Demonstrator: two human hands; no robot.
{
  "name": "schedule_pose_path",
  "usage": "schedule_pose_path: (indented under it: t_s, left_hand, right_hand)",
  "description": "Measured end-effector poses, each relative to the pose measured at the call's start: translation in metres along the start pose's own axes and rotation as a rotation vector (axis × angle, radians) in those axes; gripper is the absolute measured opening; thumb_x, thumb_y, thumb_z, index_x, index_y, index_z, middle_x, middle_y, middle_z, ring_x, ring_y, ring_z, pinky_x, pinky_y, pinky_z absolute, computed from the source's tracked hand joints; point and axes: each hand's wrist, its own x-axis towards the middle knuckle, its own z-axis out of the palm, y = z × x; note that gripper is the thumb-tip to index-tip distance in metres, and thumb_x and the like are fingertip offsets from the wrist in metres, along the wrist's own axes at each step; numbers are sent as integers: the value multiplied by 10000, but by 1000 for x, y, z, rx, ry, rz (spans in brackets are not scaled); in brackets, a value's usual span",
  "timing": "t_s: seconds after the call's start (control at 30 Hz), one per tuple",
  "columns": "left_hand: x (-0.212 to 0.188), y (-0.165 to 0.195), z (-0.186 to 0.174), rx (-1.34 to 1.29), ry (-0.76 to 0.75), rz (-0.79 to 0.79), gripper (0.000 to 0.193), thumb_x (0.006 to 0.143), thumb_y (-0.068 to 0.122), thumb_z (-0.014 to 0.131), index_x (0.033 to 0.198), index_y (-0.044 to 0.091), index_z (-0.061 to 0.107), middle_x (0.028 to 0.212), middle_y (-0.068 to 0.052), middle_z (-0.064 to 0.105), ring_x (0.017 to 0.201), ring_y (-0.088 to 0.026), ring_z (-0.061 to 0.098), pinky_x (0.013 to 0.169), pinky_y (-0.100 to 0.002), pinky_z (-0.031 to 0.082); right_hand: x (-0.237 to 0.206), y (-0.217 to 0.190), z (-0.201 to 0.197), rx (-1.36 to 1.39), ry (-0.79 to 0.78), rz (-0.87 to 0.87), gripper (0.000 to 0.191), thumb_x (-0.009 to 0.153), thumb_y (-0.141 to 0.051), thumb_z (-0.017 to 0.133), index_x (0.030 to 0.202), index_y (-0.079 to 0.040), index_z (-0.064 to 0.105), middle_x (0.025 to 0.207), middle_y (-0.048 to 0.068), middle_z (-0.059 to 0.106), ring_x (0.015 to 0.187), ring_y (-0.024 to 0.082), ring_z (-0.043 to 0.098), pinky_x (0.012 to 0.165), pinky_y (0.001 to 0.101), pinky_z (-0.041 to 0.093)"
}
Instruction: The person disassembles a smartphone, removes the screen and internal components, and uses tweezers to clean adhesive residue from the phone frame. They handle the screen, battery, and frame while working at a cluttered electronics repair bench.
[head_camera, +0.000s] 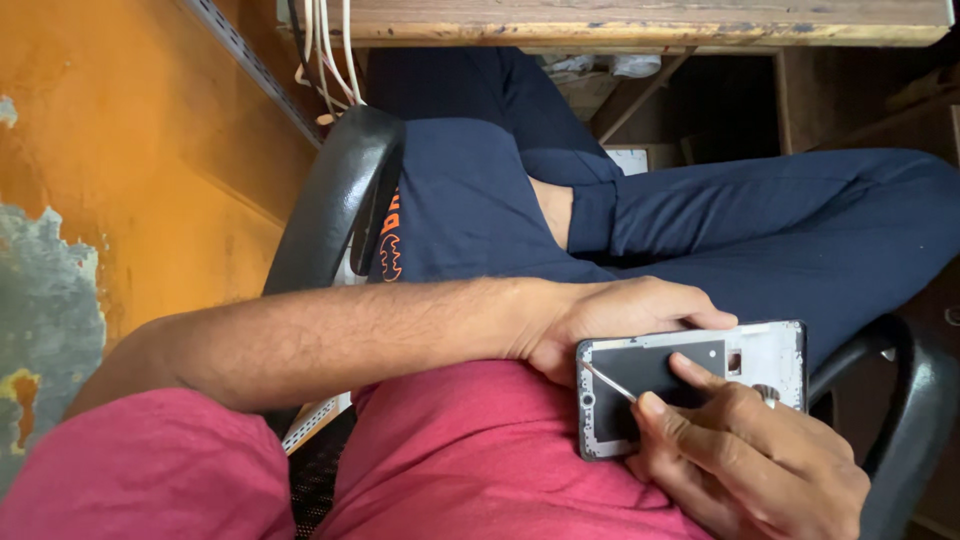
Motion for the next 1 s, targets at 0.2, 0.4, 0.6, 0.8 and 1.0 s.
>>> schedule_pose_path:
  t_s: [0.2,0.4,0.6,0.8,1.0]
  left_hand:
    - [-3,0,4,-25,-54,-18,441,1084,436,443,1025,39,624,842,-53,645,670,-162,645,585,-330,566]
    - [-3,2,5,-15,-26,-35,460,1066,445,431,1062,34,636,876,-84,661,686,-179,661,596,-350,578]
    - [1,-2,-3,-44,-93,-12,471,1104,436,443,1110,9,643,941,-75,673,755,-160,657,653,-312,567]
    - [3,-3,-5,-47,-94,-2,480,1107,427,438,1168,-6,638,966,-92,683,773,-167,660,677,-315,567]
    - [3,-2,-6,-27,-69,-1,486,1100,429,435,1169,-8,635,969,-92,686,783,-166,660,688,-314,566]
  right_hand:
    - [-4,-6,-4,-105,2,15,221,743,28,865,912,-6,727,697,89,649,700,162,732,826,303,625]
    - [-4,-4,-1,-88,7,41,210,752,-1,877,895,-33,727,718,77,664,690,144,715,858,315,628]
    - [-6,-1,-4,-70,-33,1,216,745,-1,870,925,-43,758,662,37,625,588,89,649,908,367,630]
    - [-5,-3,-1,-43,31,35,217,759,35,858,916,-63,744,653,18,607,591,54,641,932,361,627]
    - [-3,-4,-3,-66,-3,32,236,740,22,856,939,-47,749,649,28,604,600,67,647,931,366,623]
